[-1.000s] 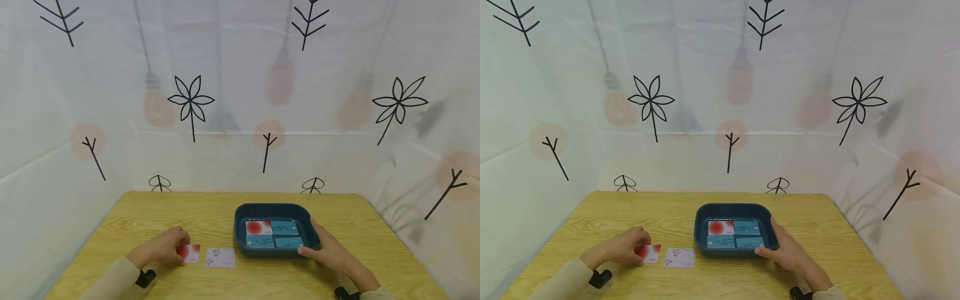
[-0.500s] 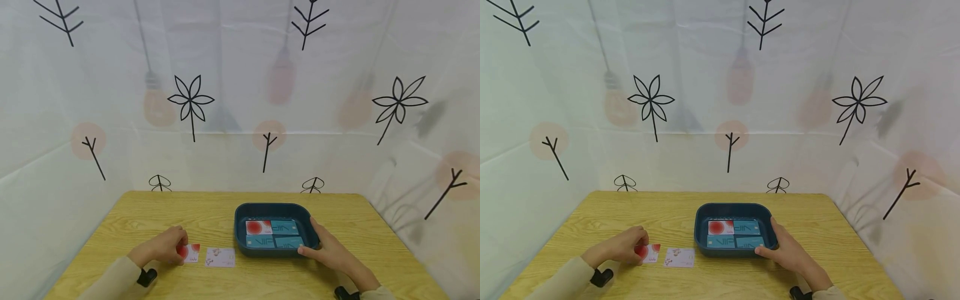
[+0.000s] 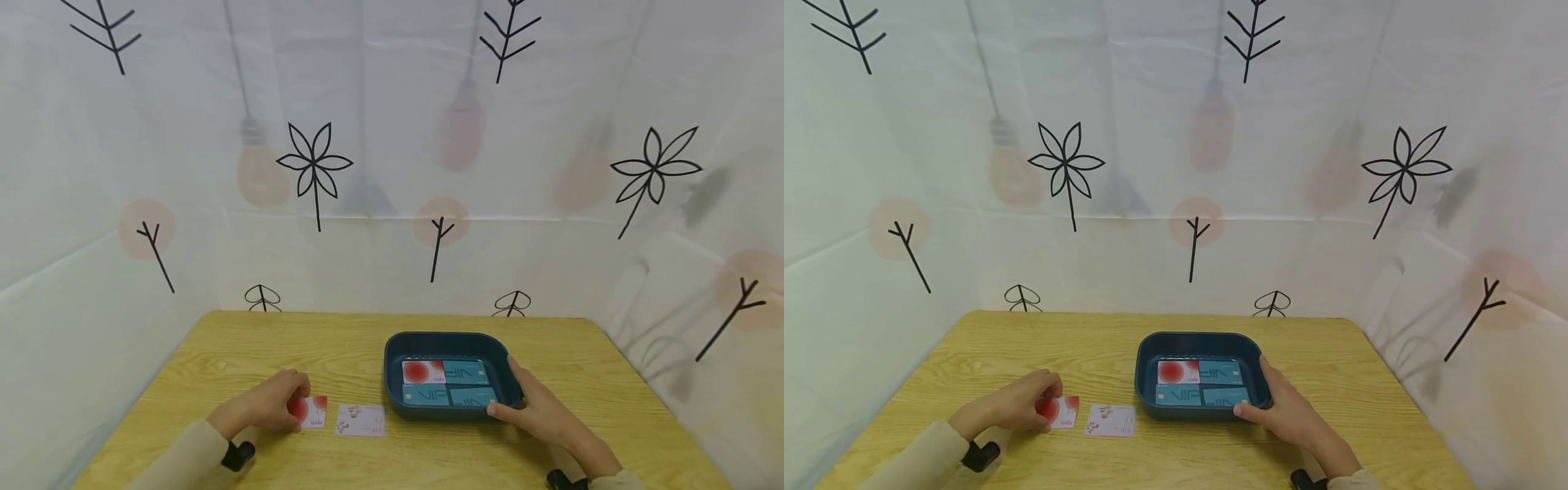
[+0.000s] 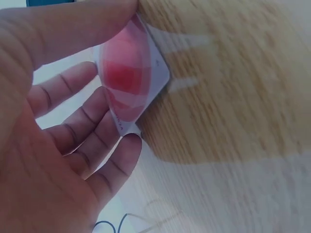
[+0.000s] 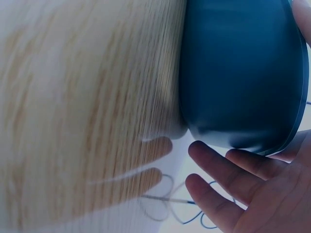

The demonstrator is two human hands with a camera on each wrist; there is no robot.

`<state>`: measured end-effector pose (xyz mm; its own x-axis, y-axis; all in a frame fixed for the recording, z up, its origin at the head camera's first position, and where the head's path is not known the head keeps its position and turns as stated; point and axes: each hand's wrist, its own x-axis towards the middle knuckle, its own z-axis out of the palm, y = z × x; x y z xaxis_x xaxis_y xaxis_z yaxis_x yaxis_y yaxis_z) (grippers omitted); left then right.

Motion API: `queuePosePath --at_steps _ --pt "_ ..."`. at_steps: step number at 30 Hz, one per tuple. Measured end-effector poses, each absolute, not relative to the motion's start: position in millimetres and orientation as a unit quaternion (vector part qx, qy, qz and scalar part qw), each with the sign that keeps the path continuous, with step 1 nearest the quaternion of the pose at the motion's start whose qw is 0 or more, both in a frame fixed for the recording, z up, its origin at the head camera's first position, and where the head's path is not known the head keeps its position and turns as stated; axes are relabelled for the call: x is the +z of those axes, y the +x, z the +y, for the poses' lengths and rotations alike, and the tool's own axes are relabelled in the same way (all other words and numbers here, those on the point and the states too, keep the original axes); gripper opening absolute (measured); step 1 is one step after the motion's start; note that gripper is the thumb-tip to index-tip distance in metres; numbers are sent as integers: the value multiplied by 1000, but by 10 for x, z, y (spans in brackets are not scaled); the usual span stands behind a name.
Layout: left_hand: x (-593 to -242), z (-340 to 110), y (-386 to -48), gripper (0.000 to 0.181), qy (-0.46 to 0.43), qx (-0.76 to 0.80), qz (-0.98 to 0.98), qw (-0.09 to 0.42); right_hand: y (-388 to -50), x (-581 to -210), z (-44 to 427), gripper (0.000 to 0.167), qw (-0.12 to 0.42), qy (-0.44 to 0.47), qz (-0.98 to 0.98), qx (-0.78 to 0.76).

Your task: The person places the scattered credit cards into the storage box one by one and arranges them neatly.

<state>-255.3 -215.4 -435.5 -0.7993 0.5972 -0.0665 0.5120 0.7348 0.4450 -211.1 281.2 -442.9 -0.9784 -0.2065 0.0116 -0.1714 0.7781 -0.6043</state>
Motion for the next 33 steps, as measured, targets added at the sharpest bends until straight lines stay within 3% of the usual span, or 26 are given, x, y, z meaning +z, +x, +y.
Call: queuePosePath --at_steps 33 --pt "-4342 -2122 -2550 44 309 194 924 113 -2107 -4435 2801 106 22 -97 946 -308"
